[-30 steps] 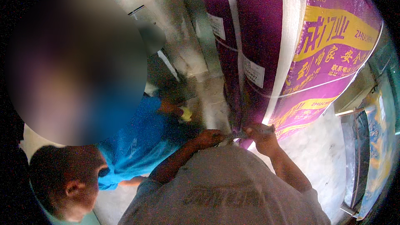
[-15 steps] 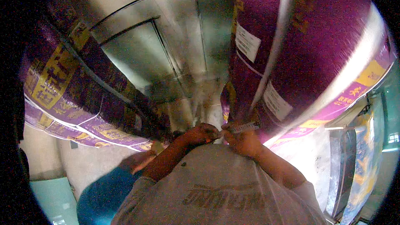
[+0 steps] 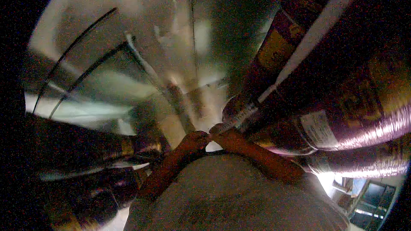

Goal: The person measures a large sheet of glass on a workbench using a tape measure and a metal ruler. They then move to a stack of wrapped glass panels and measure their dimensions. The person returns to the workbench to measure the glass again.

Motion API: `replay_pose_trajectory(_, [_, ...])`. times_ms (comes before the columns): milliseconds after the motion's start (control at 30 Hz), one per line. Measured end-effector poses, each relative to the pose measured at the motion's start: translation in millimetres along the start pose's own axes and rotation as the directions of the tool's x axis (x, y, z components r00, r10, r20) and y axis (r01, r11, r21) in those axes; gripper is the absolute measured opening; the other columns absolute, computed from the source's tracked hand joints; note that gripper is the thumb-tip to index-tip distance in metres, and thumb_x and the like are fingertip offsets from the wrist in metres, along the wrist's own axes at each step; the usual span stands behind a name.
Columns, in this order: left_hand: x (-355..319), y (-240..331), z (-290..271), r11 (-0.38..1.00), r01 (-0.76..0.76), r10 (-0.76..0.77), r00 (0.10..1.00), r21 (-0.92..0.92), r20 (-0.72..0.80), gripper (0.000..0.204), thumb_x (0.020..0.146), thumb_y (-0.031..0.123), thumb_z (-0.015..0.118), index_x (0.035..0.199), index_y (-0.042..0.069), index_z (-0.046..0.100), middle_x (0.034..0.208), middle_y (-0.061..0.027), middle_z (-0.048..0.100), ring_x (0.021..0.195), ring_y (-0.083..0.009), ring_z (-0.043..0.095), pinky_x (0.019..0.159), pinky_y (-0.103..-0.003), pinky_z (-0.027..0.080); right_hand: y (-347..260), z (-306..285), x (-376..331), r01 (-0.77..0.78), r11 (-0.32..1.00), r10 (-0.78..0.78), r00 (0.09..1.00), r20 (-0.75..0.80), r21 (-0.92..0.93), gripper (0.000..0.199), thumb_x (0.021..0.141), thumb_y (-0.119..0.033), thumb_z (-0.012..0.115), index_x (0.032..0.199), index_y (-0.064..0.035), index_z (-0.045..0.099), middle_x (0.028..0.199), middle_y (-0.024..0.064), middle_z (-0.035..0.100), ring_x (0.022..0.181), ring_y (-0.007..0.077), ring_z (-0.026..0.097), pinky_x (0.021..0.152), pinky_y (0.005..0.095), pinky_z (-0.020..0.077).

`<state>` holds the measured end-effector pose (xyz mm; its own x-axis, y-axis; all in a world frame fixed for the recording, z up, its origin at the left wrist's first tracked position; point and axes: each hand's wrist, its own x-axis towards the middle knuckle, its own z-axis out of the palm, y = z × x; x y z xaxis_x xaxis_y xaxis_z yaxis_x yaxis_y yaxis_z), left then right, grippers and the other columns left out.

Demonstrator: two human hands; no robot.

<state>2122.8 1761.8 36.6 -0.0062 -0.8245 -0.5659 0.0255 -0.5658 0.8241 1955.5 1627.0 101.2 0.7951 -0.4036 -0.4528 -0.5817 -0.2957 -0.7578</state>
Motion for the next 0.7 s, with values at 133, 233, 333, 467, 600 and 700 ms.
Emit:
replay_pose_trajectory(133, [44, -62, -32, 0.985, -0.088, 0.079, 0.995, -0.148, -0.060, 0.033, 0.098, 0.033, 0.065, 0.095, 0.000, 0.070, 0.073, -0.0037, 0.062, 0.066, -0.0122, 0.056, 0.063, -0.032, 0.046, 41, 43, 79, -0.044, 0.999, 0.045, 0.999, -0.021, 0.031, 0.031, 0.092, -0.033, 0.068, 0.104, -0.0041, 0.069, 0.093, 0.0121, 0.070, 0.089, 0.0246, 0.068, 0.080, 0.0402, 0.0529])
replay_pose_trajectory(233, [49, -56, -53, 0.983, 0.026, -0.051, 0.990, -0.183, -0.133, 0.033, 0.097, 0.032, 0.065, 0.093, -0.001, 0.068, 0.073, -0.0041, 0.062, 0.067, -0.0130, 0.056, 0.063, -0.032, 0.046, 34, 47, 113, -0.276, 0.951, 0.273, 0.961, 0.042, 0.139, 0.031, 0.091, -0.033, 0.070, 0.100, -0.0040, 0.069, 0.088, 0.0122, 0.070, 0.084, 0.0248, 0.068, 0.078, 0.0407, 0.0535])
replay_pose_trajectory(333, [45, -57, -71, 0.991, 0.125, -0.130, 0.970, -0.040, -0.205, 0.030, 0.096, 0.029, 0.065, 0.099, 0.000, 0.069, 0.075, -0.0054, 0.064, 0.067, -0.0144, 0.057, 0.063, -0.033, 0.047, 64, 61, 141, -0.055, 0.938, 0.100, 0.989, -0.113, 0.343, 0.031, 0.090, -0.033, 0.073, 0.094, -0.0023, 0.068, 0.080, 0.0104, 0.069, 0.073, 0.0215, 0.066, 0.068, 0.0378, 0.0534])
replay_pose_trajectory(467, [31, -149, -136, 0.846, -0.006, 0.132, 0.971, 0.533, -0.198, 0.019, 0.092, 0.021, 0.067, 0.097, 0.003, 0.072, 0.081, -0.0111, 0.068, 0.068, -0.0195, 0.063, 0.061, -0.036, 0.049, 134, 58, 209, -0.051, 0.654, 0.287, 0.940, -0.185, 0.755, 0.029, 0.089, -0.032, 0.074, 0.090, -0.0033, 0.067, 0.077, 0.0077, 0.065, 0.067, 0.0183, 0.063, 0.060, 0.0347, 0.0506])
replay_pose_trajectory(600, [-16, -182, -177, 0.811, 0.018, 0.128, 0.970, 0.584, -0.206, 0.023, 0.089, 0.024, 0.069, 0.091, 0.002, 0.072, 0.083, -0.0154, 0.069, 0.072, -0.0313, 0.066, 0.063, -0.041, 0.051, 116, -6, 265, -0.053, 0.616, 0.403, 0.878, -0.257, 0.786, 0.027, 0.089, -0.030, 0.074, 0.091, -0.0050, 0.065, 0.074, 0.0043, 0.061, 0.062, 0.0158, 0.058, 0.056, 0.0326, 0.0489])
replay_pose_trajectory(700, [-22, -172, -187, 0.866, 0.355, -0.171, 0.872, 0.353, -0.459, 0.024, 0.090, 0.024, 0.067, 0.090, 0.000, 0.071, 0.081, -0.0176, 0.069, 0.072, -0.0361, 0.067, 0.064, -0.044, 0.051, 86, -12, 292, -0.002, 0.430, 0.455, 0.864, -0.214, 0.903, 0.025, 0.090, -0.030, 0.072, 0.094, -0.0062, 0.064, 0.073, 0.0030, 0.057, 0.060, 0.0149, 0.056, 0.056, 0.0321, 0.0497])
